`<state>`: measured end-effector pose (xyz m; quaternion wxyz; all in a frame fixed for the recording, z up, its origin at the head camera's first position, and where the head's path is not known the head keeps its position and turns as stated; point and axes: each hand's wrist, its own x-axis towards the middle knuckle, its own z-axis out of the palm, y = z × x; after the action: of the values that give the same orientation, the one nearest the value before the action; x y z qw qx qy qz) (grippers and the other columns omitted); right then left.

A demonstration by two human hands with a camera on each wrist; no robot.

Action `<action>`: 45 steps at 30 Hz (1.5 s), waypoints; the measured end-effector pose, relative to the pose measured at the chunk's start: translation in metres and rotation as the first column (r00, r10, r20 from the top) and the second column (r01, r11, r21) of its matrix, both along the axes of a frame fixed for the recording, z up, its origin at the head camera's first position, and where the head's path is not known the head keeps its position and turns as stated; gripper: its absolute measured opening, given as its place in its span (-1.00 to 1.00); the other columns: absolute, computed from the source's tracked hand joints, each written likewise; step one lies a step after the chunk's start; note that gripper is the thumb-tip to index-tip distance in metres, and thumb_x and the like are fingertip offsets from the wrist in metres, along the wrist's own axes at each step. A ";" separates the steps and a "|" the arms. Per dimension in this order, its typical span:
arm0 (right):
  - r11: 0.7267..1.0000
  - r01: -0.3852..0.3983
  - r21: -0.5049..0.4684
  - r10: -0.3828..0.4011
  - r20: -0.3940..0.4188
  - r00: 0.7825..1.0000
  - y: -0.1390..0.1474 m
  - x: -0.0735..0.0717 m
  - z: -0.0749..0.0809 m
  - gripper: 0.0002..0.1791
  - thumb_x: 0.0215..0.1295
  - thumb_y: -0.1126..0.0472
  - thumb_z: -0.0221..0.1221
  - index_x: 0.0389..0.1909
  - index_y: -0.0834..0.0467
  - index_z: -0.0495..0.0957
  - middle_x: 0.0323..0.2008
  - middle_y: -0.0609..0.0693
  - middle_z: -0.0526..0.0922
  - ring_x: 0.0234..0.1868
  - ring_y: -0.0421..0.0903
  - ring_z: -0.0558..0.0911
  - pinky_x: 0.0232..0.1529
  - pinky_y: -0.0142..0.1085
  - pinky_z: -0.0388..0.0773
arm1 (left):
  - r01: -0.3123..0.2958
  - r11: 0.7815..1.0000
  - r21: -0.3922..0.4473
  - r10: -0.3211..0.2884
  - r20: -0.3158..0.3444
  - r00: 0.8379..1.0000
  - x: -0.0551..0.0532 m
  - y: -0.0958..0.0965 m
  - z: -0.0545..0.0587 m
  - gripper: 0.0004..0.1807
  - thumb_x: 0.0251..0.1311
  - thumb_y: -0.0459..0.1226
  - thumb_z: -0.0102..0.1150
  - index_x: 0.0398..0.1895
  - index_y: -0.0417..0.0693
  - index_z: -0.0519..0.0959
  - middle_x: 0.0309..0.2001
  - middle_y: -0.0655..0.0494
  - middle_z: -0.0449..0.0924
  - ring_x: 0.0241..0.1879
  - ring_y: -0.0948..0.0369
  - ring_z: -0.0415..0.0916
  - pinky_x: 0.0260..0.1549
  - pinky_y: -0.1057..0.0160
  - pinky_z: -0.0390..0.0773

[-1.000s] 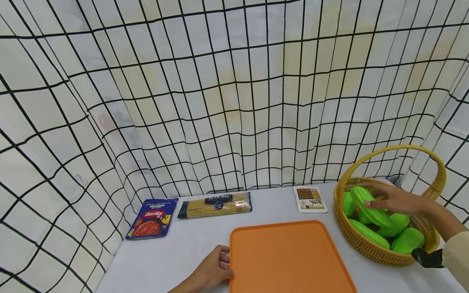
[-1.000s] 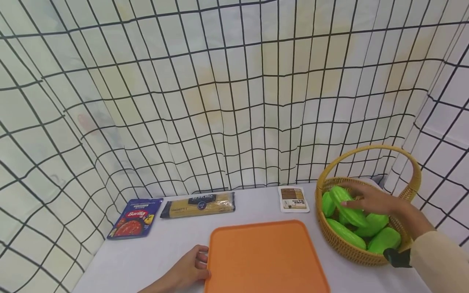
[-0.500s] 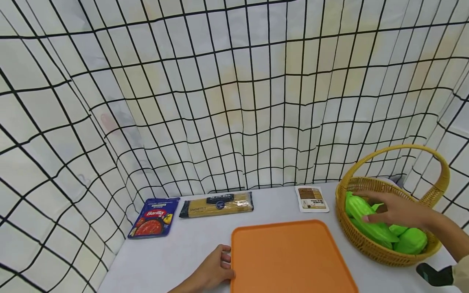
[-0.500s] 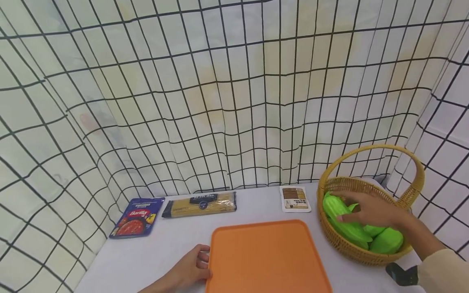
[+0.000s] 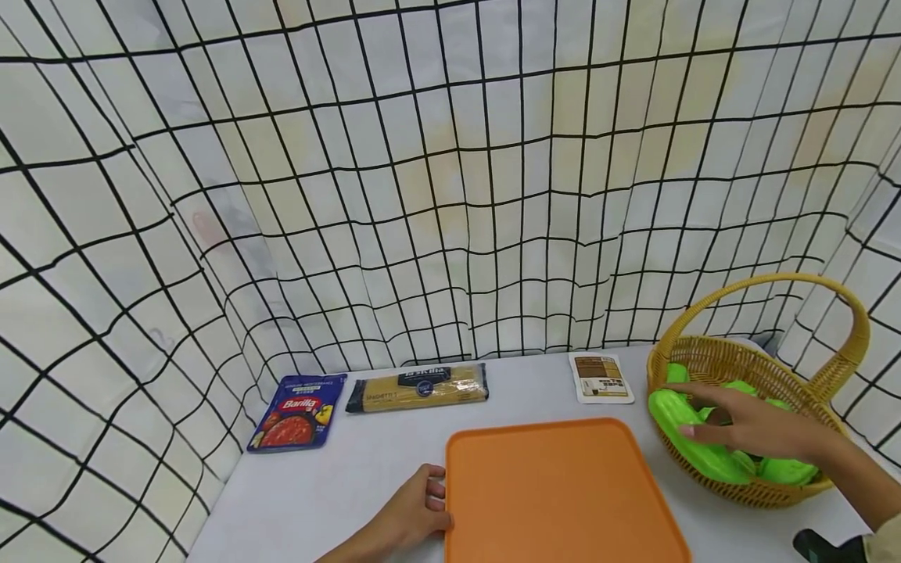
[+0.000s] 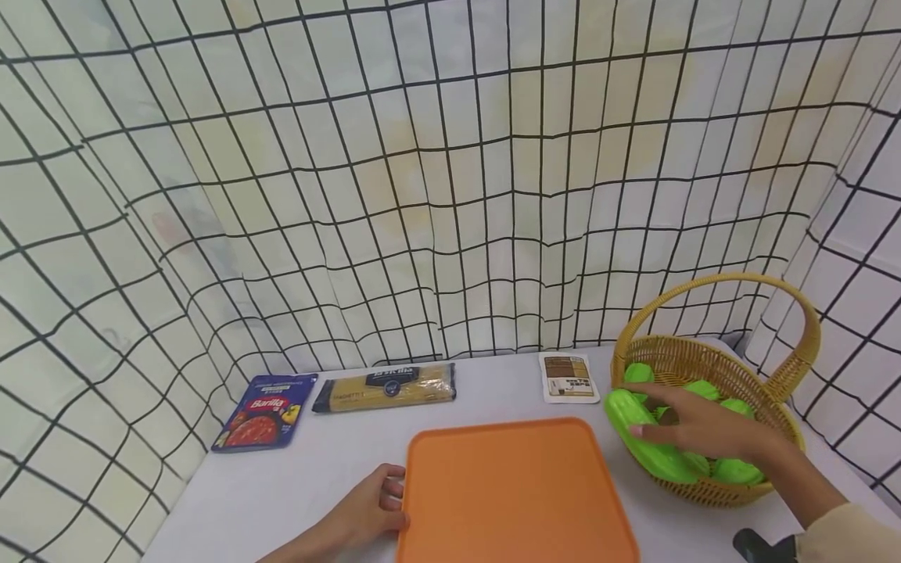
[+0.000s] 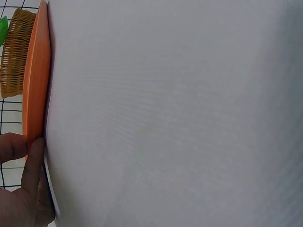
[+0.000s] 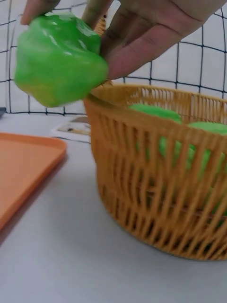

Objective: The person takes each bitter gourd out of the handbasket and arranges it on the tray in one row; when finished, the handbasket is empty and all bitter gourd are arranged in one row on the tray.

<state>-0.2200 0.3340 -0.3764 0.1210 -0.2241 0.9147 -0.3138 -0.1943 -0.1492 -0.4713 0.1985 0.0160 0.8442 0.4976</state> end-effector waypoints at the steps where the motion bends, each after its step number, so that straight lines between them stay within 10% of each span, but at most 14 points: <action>1: 1.000 0.004 -0.004 -0.004 -0.007 1.000 -0.002 0.001 0.000 -0.30 0.43 0.03 0.16 0.48 0.22 0.20 0.22 0.41 0.45 0.05 0.21 0.62 -0.16 -0.17 0.63 | -0.001 1.000 0.004 0.001 0.001 1.000 0.000 0.000 0.000 -0.33 -0.01 -0.50 0.35 0.22 -0.33 0.33 -0.14 0.00 0.48 -0.19 0.17 0.49 -0.29 0.18 0.74; 45: 0.947 -0.013 -0.322 0.117 0.307 0.944 -0.110 0.014 -0.045 -0.33 0.36 0.08 0.25 0.42 0.14 0.26 0.01 0.25 0.49 -0.15 0.04 0.62 -0.35 -0.18 0.71 | -0.005 0.999 0.044 0.005 -0.002 1.000 0.000 -0.001 -0.002 -0.31 -0.02 -0.52 0.34 0.25 -0.34 0.31 -0.14 -0.02 0.46 -0.21 0.17 0.48 -0.31 0.19 0.74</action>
<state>-0.2064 0.2239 -0.4214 0.2418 -0.2168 0.8126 -0.4839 -0.1944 -0.1499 -0.4731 0.1959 0.0189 0.8334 0.5165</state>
